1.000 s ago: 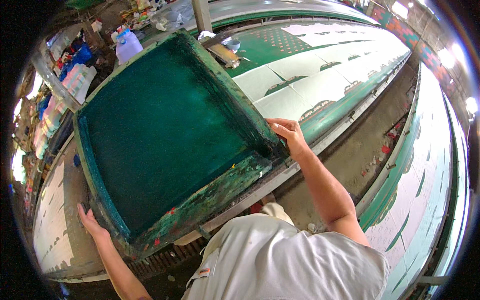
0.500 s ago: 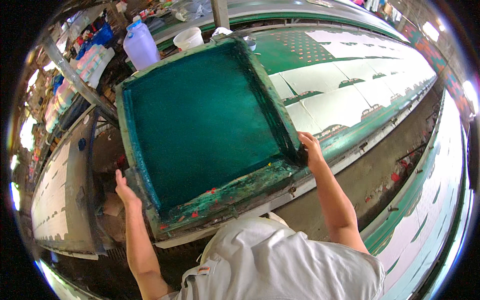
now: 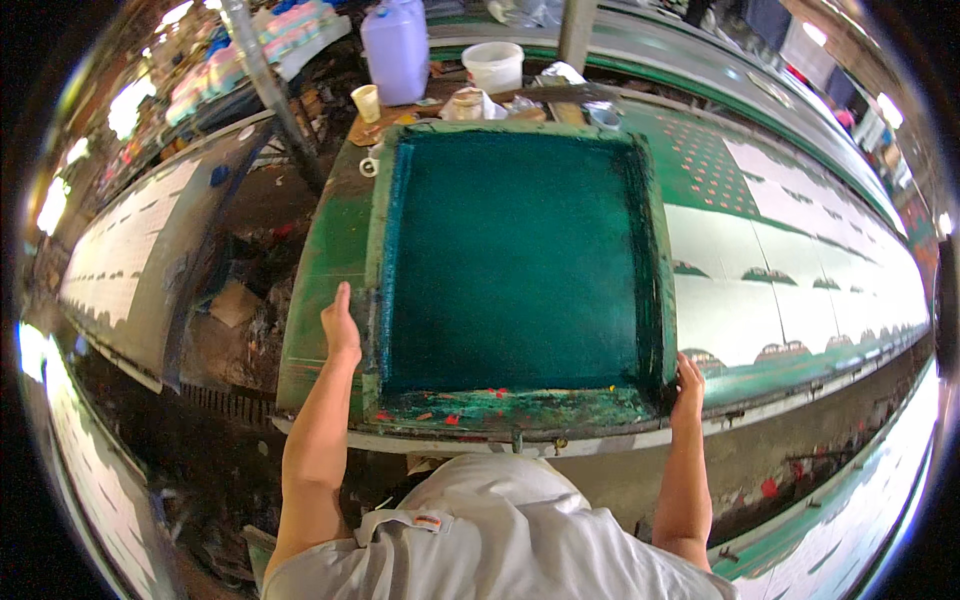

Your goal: The person repeatedly positions a green screen-printing frame over printed sheets on a long table and pulls a squeegee across the screen to apply ink. The person then lifts the frame, moves to the next sheet, and repeats the process. A cloth is briefly handled at the end.

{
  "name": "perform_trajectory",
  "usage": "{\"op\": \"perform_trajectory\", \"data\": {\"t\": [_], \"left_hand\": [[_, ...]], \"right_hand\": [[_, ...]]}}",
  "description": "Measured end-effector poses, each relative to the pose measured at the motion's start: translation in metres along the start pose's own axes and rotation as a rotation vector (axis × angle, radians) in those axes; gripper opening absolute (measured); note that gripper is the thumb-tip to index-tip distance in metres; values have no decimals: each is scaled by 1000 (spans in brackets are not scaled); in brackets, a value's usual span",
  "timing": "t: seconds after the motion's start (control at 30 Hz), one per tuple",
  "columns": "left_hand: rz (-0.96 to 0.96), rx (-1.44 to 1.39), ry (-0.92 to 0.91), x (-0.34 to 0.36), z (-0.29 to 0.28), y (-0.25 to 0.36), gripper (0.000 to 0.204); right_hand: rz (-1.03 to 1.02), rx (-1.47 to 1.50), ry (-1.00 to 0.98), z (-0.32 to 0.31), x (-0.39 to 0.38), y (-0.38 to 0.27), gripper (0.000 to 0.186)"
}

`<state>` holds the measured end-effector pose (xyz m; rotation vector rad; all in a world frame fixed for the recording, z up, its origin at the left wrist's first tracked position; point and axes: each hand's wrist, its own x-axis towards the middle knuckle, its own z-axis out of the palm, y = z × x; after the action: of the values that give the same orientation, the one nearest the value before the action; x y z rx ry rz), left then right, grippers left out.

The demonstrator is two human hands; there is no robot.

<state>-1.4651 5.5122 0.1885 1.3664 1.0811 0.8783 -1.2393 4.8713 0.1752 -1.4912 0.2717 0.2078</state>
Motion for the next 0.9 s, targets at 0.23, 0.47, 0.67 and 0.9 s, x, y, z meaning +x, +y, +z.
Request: {"op": "perform_trajectory", "data": {"t": [0.23, 0.47, 0.67, 0.9], "left_hand": [[43, -40, -73, -10, 25, -7, 72], [63, 73, -80, -33, 34, 6, 71], [29, 163, -69, -42, 43, 8, 73], [52, 155, -82, -44, 58, -8, 75]], "right_hand": [[-33, 44, -17, -20, 17, -4, 36], [-88, 30, -118, -48, 39, 5, 44], [-197, -205, -112, -55, 28, 7, 65], [-834, -927, -237, 29, -72, -12, 51]]}}
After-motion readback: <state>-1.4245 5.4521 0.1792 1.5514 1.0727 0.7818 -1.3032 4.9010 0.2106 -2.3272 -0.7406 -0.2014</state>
